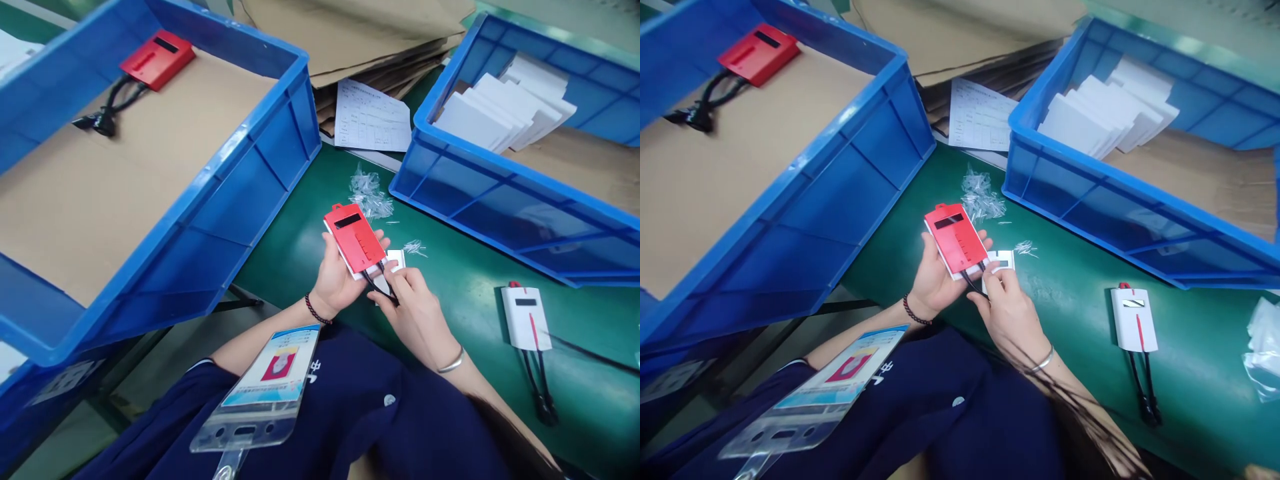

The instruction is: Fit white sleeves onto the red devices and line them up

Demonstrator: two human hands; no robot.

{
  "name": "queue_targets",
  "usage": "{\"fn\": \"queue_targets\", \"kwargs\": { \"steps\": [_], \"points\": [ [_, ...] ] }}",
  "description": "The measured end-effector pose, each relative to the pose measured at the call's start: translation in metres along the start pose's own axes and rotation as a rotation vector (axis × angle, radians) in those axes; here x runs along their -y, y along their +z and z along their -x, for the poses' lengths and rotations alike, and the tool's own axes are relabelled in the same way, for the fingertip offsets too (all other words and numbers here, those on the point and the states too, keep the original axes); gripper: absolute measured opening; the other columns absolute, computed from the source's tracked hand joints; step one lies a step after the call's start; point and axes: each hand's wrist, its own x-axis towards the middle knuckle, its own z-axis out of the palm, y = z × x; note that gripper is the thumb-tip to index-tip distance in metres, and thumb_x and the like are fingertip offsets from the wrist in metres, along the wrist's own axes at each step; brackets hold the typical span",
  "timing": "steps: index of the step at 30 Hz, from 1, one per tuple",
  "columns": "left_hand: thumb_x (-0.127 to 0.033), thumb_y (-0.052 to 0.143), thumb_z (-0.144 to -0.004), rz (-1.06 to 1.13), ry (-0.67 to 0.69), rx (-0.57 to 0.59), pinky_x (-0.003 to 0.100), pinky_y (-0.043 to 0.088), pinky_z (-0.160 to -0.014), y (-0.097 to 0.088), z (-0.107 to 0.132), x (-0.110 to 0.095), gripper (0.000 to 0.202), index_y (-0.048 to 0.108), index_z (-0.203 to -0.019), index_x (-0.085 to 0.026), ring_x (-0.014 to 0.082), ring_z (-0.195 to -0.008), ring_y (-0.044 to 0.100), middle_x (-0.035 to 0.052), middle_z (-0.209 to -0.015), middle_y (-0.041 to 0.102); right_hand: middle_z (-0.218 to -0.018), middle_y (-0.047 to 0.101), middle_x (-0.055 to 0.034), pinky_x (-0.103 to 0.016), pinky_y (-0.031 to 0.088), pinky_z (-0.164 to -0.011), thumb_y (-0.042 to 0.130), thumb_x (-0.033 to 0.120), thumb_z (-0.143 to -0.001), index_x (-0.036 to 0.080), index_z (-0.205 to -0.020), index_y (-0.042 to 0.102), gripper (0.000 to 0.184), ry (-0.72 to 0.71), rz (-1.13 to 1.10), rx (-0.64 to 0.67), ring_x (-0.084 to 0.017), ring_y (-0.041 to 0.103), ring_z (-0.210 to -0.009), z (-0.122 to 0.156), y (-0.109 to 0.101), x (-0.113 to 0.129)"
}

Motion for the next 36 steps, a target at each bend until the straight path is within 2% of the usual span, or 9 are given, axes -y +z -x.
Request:
{"fn": "queue_targets", "kwargs": {
  "steps": [6, 9, 12, 16, 19, 25, 28, 31, 36],
  "points": [
    [-0.072, 0.027, -0.097, -0.118, 0.080, 0.032, 0.055, 0.055, -0.100, -0.006, -0.002, -0.027, 0.070, 0.061, -0.125, -0.018, 0.0352, -0.134, 0.054, 0.0145, -0.128, 0.068, -0.089, 0.066, -0.0071, -0.030, 0.055, -0.067, 0.050, 0.044, -0.102, 0.016, -0.112, 0.062, 0.032, 0.057, -0.076, 0.067, -0.019, 0.066, -0.076, 0.004, -0.003, -0.010],
    [-0.041, 0.045, -0.099, -0.223, 0.151, 0.074, 0.054, 0.056, -0.099, -0.015, 0.002, -0.046, 0.043, 0.056, -0.132, -0.016, 0.0341, -0.134, 0.055, 0.0145, -0.130, 0.067, -0.095, 0.068, -0.0107, -0.033, 0.053, -0.067, 0.056, 0.052, -0.097, 0.015, -0.106, 0.062, 0.038, 0.245, 0.124, 0.138, -0.026, 0.067, -0.089, -0.001, 0.008, -0.014],
    [-0.019, 0.052, -0.093, -0.331, 0.204, 0.093, 0.049, 0.059, -0.097, -0.020, 0.007, -0.058, 0.041, 0.054, -0.134, -0.016, 0.0311, -0.127, 0.062, 0.0132, -0.128, 0.069, -0.107, 0.067, -0.0178, -0.035, 0.052, -0.067, 0.068, 0.059, -0.086, 0.011, -0.109, 0.060, 0.053, 0.282, 0.272, 0.260, -0.033, 0.065, -0.099, -0.010, 0.026, -0.011],
    [-0.023, 0.071, -0.085, -0.463, 0.204, 0.118, 0.051, 0.062, -0.091, -0.023, 0.012, -0.059, 0.049, 0.053, -0.130, -0.023, 0.0323, -0.114, 0.069, 0.0093, -0.120, 0.072, -0.102, 0.071, -0.0142, -0.033, 0.049, -0.060, 0.057, 0.023, -0.094, 0.010, -0.131, 0.051, 0.040, 0.316, 0.285, 0.357, -0.027, 0.069, -0.083, -0.015, 0.026, -0.005],
    [-0.026, 0.077, -0.081, -0.517, 0.159, 0.141, 0.054, 0.062, -0.088, -0.026, 0.012, -0.054, 0.049, 0.053, -0.124, -0.021, 0.0346, -0.113, 0.070, 0.0105, -0.123, 0.070, -0.101, 0.073, -0.0106, -0.033, 0.050, -0.061, 0.047, 0.011, -0.090, 0.011, -0.138, 0.044, 0.048, 0.304, 0.222, 0.284, -0.025, 0.069, -0.076, -0.009, 0.007, -0.014],
    [-0.030, 0.077, -0.084, -0.555, 0.095, 0.181, 0.061, 0.056, -0.097, -0.029, 0.007, -0.043, 0.052, 0.050, -0.127, -0.022, 0.0359, -0.120, 0.066, 0.0108, -0.128, 0.068, -0.127, 0.064, -0.0212, -0.046, 0.056, -0.084, 0.066, 0.038, -0.089, 0.010, -0.136, 0.050, 0.057, 0.123, 0.189, 0.179, -0.036, 0.062, -0.112, -0.002, 0.004, -0.020],
    [-0.031, 0.078, -0.083, -0.578, 0.083, 0.194, 0.062, 0.056, -0.097, -0.027, 0.007, -0.042, 0.055, 0.049, -0.129, -0.022, 0.0366, -0.119, 0.066, 0.0109, -0.129, 0.067, -0.128, 0.064, -0.0246, -0.048, 0.056, -0.086, 0.064, 0.021, -0.087, 0.006, -0.136, 0.051, 0.053, 0.162, 0.229, 0.236, -0.038, 0.061, -0.114, -0.002, 0.018, -0.014],
    [-0.030, 0.079, -0.082, -0.597, 0.085, 0.187, 0.060, 0.057, -0.095, -0.025, 0.011, -0.045, 0.055, 0.050, -0.128, -0.023, 0.0359, -0.116, 0.068, 0.0111, -0.129, 0.067, -0.105, 0.072, -0.0186, -0.041, 0.057, -0.068, 0.050, 0.009, -0.084, 0.011, -0.133, 0.056, 0.049, 0.249, 0.184, 0.253, -0.032, 0.069, -0.088, 0.001, 0.012, -0.020],
    [-0.029, 0.080, -0.080, -0.578, 0.002, 0.218, 0.063, 0.055, -0.096, -0.024, 0.013, -0.040, 0.057, 0.052, -0.129, -0.021, 0.0396, -0.119, 0.065, 0.0139, -0.129, 0.066, -0.113, 0.070, -0.0120, -0.042, 0.060, -0.070, 0.064, 0.028, -0.086, 0.024, -0.153, 0.027, 0.077, 0.364, -0.300, -0.114, -0.029, 0.071, -0.089, 0.001, -0.027, -0.045]
  ]
}}
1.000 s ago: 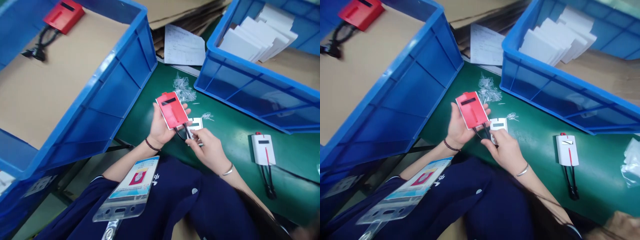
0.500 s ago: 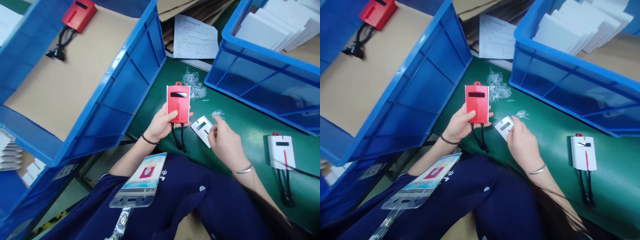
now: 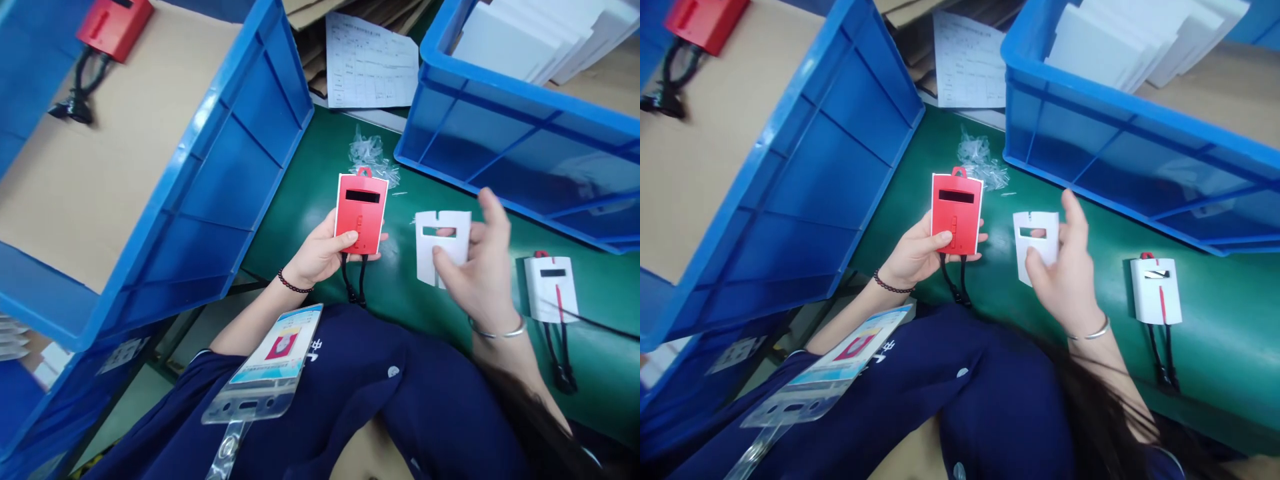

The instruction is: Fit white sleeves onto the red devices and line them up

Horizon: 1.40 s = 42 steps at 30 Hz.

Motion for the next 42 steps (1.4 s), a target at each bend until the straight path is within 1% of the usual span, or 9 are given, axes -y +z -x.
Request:
{"fn": "queue_targets", "kwargs": {
  "steps": [3, 6, 10, 13, 15, 27, 32, 36, 42],
  "points": [
    [-0.021, 0.079, -0.077, 0.035, -0.051, 0.090, 0.059, 0.057, -0.095, 0.006, -0.005, 0.011, 0.059, 0.052, -0.130, -0.022, 0.0386, -0.121, 0.064, 0.0121, -0.126, 0.068, -0.114, 0.065, -0.0109, -0.044, 0.061, -0.076, 0.058, 0.040, -0.094, 0.028, -0.144, 0.039, 0.054, 0.008, -0.265, -0.122, -0.028, 0.070, -0.097, -0.004, -0.010, 0.003],
    [-0.008, 0.075, -0.066, 0.034, -0.075, 0.123, 0.049, 0.058, -0.097, 0.015, -0.012, 0.022, 0.067, 0.056, -0.128, -0.023, 0.0327, -0.113, 0.069, 0.0062, -0.115, 0.072, -0.108, 0.064, -0.0094, -0.045, 0.062, -0.077, 0.046, 0.045, -0.101, 0.028, -0.135, 0.044, 0.038, 0.053, -0.308, -0.176, -0.026, 0.070, -0.095, -0.007, -0.001, 0.008],
    [-0.020, 0.072, -0.069, 0.135, -0.107, 0.138, 0.048, 0.055, -0.104, 0.032, -0.017, 0.029, 0.061, 0.060, -0.129, -0.020, 0.0346, -0.126, 0.061, 0.0073, -0.127, 0.069, -0.106, 0.063, -0.0075, -0.043, 0.061, -0.078, 0.040, 0.049, -0.103, 0.029, -0.139, 0.038, 0.041, 0.048, -0.287, -0.194, -0.025, 0.070, -0.099, -0.015, 0.016, 0.011],
    [-0.046, 0.062, -0.087, 0.185, -0.182, 0.161, 0.054, 0.054, -0.105, 0.043, -0.016, 0.029, 0.049, 0.061, -0.127, -0.018, 0.0371, -0.132, 0.056, 0.0096, -0.126, 0.069, -0.109, 0.061, -0.0083, -0.043, 0.060, -0.081, 0.041, 0.053, -0.103, 0.027, -0.135, 0.045, 0.041, -0.027, -0.223, -0.233, -0.025, 0.068, -0.105, -0.021, 0.020, 0.009],
    [-0.051, 0.058, -0.091, 0.188, -0.195, 0.163, 0.055, 0.054, -0.104, 0.047, -0.014, 0.028, 0.047, 0.062, -0.125, -0.019, 0.0376, -0.133, 0.055, 0.0091, -0.126, 0.069, -0.112, 0.060, -0.0094, -0.045, 0.060, -0.083, 0.045, 0.055, -0.101, 0.024, -0.130, 0.052, 0.043, -0.066, -0.136, -0.252, -0.027, 0.066, -0.109, -0.024, 0.019, 0.005],
    [-0.034, 0.081, -0.078, 0.119, -0.173, 0.156, 0.057, 0.053, -0.106, 0.052, -0.006, 0.027, 0.063, 0.055, -0.134, -0.024, 0.0411, -0.131, 0.056, 0.0091, -0.134, 0.065, -0.112, 0.057, -0.0073, -0.044, 0.058, -0.083, 0.051, 0.055, -0.098, 0.026, -0.126, 0.059, 0.041, -0.081, -0.085, -0.184, -0.026, 0.061, -0.112, -0.026, 0.017, -0.018],
    [-0.030, 0.082, -0.078, 0.041, -0.152, 0.077, 0.058, 0.053, -0.104, 0.055, -0.005, 0.030, 0.059, 0.056, -0.131, -0.021, 0.0397, -0.129, 0.058, 0.0096, -0.129, 0.067, -0.111, 0.059, -0.0069, -0.043, 0.059, -0.085, 0.057, 0.057, -0.095, 0.024, -0.120, 0.061, 0.042, -0.017, -0.183, -0.202, -0.025, 0.062, -0.110, -0.022, 0.019, -0.016],
    [-0.030, 0.082, -0.077, -0.018, -0.084, 0.078, 0.055, 0.050, -0.107, 0.055, -0.005, 0.032, 0.054, 0.059, -0.124, -0.020, 0.0377, -0.128, 0.059, 0.0092, -0.125, 0.068, -0.107, 0.062, -0.0059, -0.039, 0.060, -0.078, 0.045, 0.057, -0.100, 0.024, -0.124, 0.057, 0.042, 0.022, -0.343, -0.161, -0.021, 0.066, -0.100, -0.021, 0.022, -0.018],
    [-0.031, 0.081, -0.079, -0.201, 0.041, 0.065, 0.046, 0.046, -0.106, 0.051, -0.003, 0.037, 0.044, 0.065, -0.119, -0.022, 0.0299, -0.115, 0.062, 0.0063, -0.117, 0.068, -0.090, 0.066, -0.0032, -0.035, 0.058, -0.067, 0.039, 0.055, -0.102, 0.023, -0.099, 0.062, 0.039, 0.117, -0.495, -0.118, -0.018, 0.068, -0.081, -0.020, 0.024, -0.022]
  ]
}}
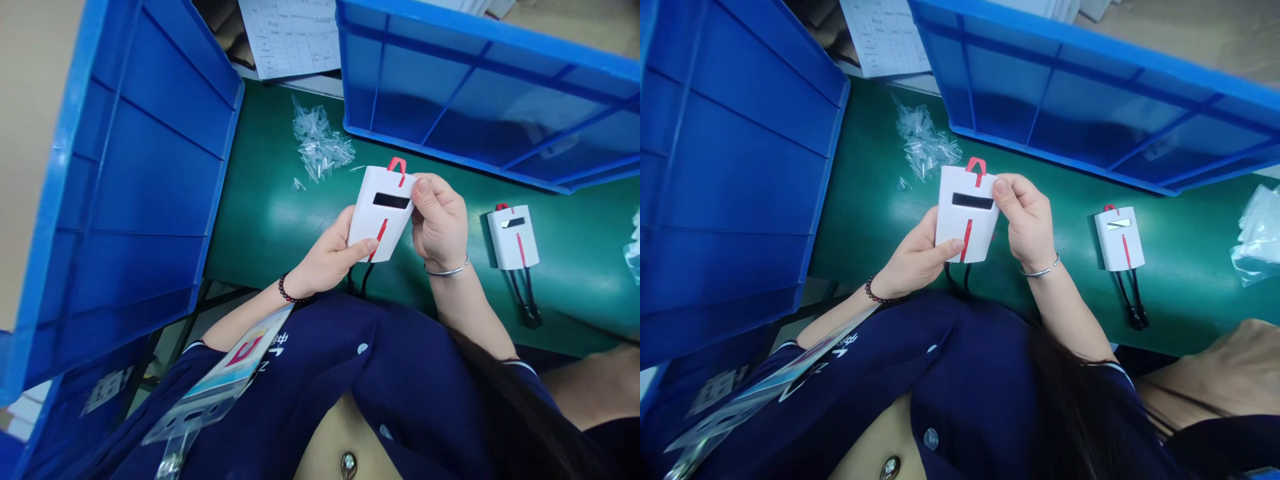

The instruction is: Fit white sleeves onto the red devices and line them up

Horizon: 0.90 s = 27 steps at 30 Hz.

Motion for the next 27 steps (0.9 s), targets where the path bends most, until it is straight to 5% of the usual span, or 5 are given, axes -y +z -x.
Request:
{"fn": "queue_targets", "kwargs": {
  "steps": [6, 12, 17, 23, 27],
  "points": [
    [-0.034, 0.076, -0.083, -0.300, 0.099, 0.013, 0.034, 0.046, -0.086, 0.002, 0.001, -0.009, 0.037, 0.065, -0.117, -0.020, 0.0226, -0.093, 0.060, 0.0045, -0.104, 0.068, -0.086, 0.068, -0.0050, -0.036, 0.056, -0.061, 0.036, 0.054, -0.102, 0.022, -0.104, 0.062, 0.042, 0.071, -0.052, 0.022, -0.020, 0.068, -0.074, 0.001, -0.003, -0.007],
    [-0.032, 0.067, -0.090, -0.579, 0.165, 0.008, 0.030, 0.043, -0.079, 0.000, 0.008, -0.019, 0.038, 0.061, -0.126, -0.021, 0.0221, -0.089, 0.062, 0.0039, -0.107, 0.070, -0.124, 0.066, -0.0077, -0.043, 0.058, -0.087, 0.054, 0.060, -0.094, 0.027, -0.128, 0.059, 0.048, -0.149, 0.145, 0.148, -0.024, 0.064, -0.111, -0.002, -0.023, 0.025],
    [-0.031, 0.067, -0.089, -0.696, 0.144, 0.081, 0.029, 0.041, -0.068, 0.000, 0.012, -0.022, 0.036, 0.062, -0.124, -0.022, 0.0179, -0.071, 0.059, 0.0008, -0.091, 0.070, -0.096, 0.069, -0.0037, -0.040, 0.055, -0.084, 0.059, 0.053, -0.094, 0.025, -0.098, 0.070, 0.031, -0.314, 0.204, 0.226, -0.021, 0.064, -0.093, -0.004, -0.025, 0.054],
    [-0.041, 0.075, -0.085, -0.115, 0.100, 0.037, 0.029, 0.051, -0.082, -0.008, 0.008, -0.013, 0.036, 0.066, -0.115, -0.024, 0.0193, -0.094, 0.066, 0.0026, -0.108, 0.071, -0.111, 0.066, -0.0072, -0.035, 0.053, -0.080, 0.064, 0.069, -0.084, 0.022, -0.115, 0.059, 0.057, -0.193, 0.131, 0.187, -0.021, 0.064, -0.097, -0.001, -0.017, 0.058],
    [-0.043, 0.086, -0.073, 0.263, 0.013, 0.014, 0.027, 0.056, -0.078, -0.010, 0.002, -0.013, 0.041, 0.068, -0.102, -0.021, 0.0151, -0.076, 0.068, 0.0004, -0.089, 0.073, -0.071, 0.063, 0.0004, -0.026, 0.041, -0.057, 0.062, 0.069, -0.084, 0.020, -0.085, 0.057, 0.049, -0.084, 0.276, 0.329, -0.013, 0.057, -0.062, 0.011, -0.011, 0.065]
  ]
}}
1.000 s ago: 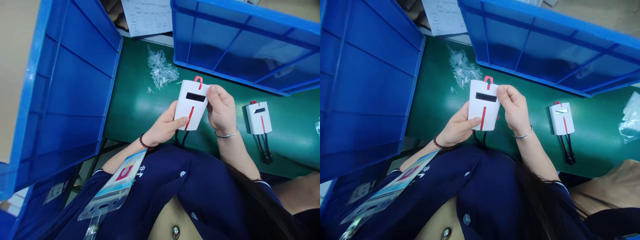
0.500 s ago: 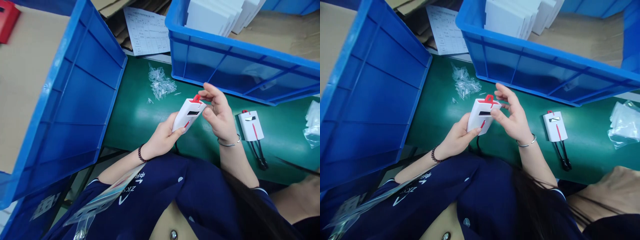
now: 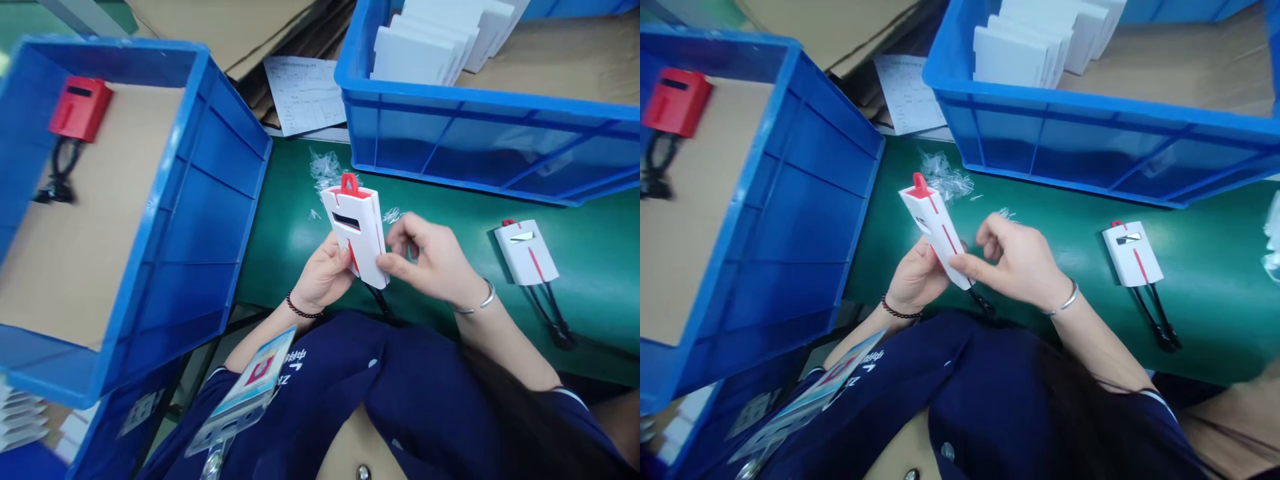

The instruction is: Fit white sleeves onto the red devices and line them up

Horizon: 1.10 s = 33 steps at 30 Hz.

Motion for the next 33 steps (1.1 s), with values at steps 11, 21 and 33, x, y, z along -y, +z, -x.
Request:
{"fn": "queue_targets", "kwargs": {
  "steps": [11, 21, 33],
  "points": [
    [-0.041, 0.094, -0.062, 0.102, -0.044, -0.051, 0.021, 0.054, -0.067, -0.004, -0.003, 0.015, 0.044, 0.072, -0.093, -0.020, 0.0116, -0.064, 0.065, -0.0020, -0.074, 0.071, -0.048, 0.051, 0.0014, -0.027, 0.020, -0.050, 0.047, 0.046, -0.094, 0.019, -0.057, 0.050, 0.046, -0.235, 0.509, -0.091, -0.011, 0.043, -0.047, 0.012, 0.021, 0.013],
    [-0.045, 0.085, -0.075, -0.080, 0.022, 0.004, 0.027, 0.057, -0.075, -0.005, 0.001, 0.025, 0.042, 0.068, -0.107, -0.024, 0.0163, -0.080, 0.072, 0.0008, -0.090, 0.075, -0.053, 0.036, 0.0038, -0.028, 0.023, -0.051, 0.048, 0.048, -0.096, 0.022, -0.059, 0.034, 0.048, -0.229, 0.111, -0.237, -0.010, 0.033, -0.049, -0.017, 0.001, 0.001],
    [-0.028, 0.061, -0.096, -1.507, 0.839, -0.003, 0.025, 0.053, -0.070, 0.005, 0.008, -0.005, 0.019, 0.068, -0.104, -0.013, 0.0155, -0.076, 0.070, 0.0066, -0.090, 0.076, -0.096, 0.068, -0.0010, -0.030, 0.057, -0.060, 0.066, 0.068, -0.081, 0.030, -0.108, 0.064, 0.047, 0.253, -0.998, -0.232, -0.018, 0.066, -0.084, -0.009, 0.032, -0.067]
  ]
}}
